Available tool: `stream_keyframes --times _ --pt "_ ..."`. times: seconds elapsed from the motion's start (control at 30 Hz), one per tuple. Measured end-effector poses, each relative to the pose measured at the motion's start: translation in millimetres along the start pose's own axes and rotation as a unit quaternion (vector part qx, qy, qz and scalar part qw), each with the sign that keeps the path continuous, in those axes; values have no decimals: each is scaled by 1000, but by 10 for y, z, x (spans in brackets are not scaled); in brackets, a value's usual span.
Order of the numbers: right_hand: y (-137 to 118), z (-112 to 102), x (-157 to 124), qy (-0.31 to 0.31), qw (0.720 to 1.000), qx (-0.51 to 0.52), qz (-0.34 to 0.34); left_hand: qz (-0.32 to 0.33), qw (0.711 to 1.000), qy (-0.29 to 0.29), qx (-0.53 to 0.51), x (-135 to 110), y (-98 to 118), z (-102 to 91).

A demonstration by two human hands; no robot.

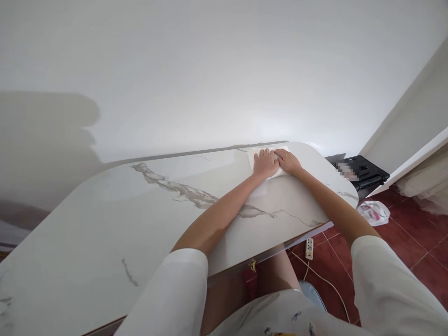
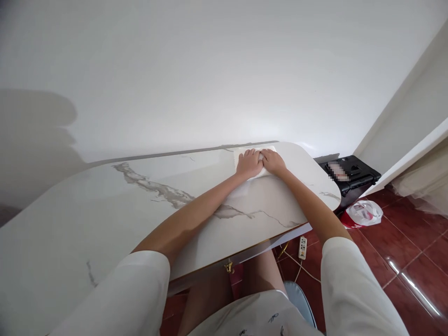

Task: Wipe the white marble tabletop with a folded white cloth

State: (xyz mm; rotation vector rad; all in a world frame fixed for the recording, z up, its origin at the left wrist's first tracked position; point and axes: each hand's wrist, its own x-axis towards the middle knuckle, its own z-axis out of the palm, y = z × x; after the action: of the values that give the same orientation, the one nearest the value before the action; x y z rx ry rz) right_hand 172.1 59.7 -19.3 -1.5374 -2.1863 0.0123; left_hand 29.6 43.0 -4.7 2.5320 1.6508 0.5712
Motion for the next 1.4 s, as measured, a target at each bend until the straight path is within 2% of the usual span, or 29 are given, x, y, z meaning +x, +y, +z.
stream_keyframes --times 0.17,0.47,0.73,1.0,1.4 --pt "126 77 221 8 1000 4 -1 -13 1000 -6 20 206 -60 36" --pt "455 125 549 -9 999 32 -11 -43 999 -4 30 544 -16 146" --pt "609 87 611 -14 999 29 12 -22 999 -3 32 732 8 216" --pt "606 4 392 7 1000 -12 7 2 1000 -6 27 634 122 228" --pt "407 -216 -244 0 1000 -10 21 24 1000 -6 19 112 445 172"
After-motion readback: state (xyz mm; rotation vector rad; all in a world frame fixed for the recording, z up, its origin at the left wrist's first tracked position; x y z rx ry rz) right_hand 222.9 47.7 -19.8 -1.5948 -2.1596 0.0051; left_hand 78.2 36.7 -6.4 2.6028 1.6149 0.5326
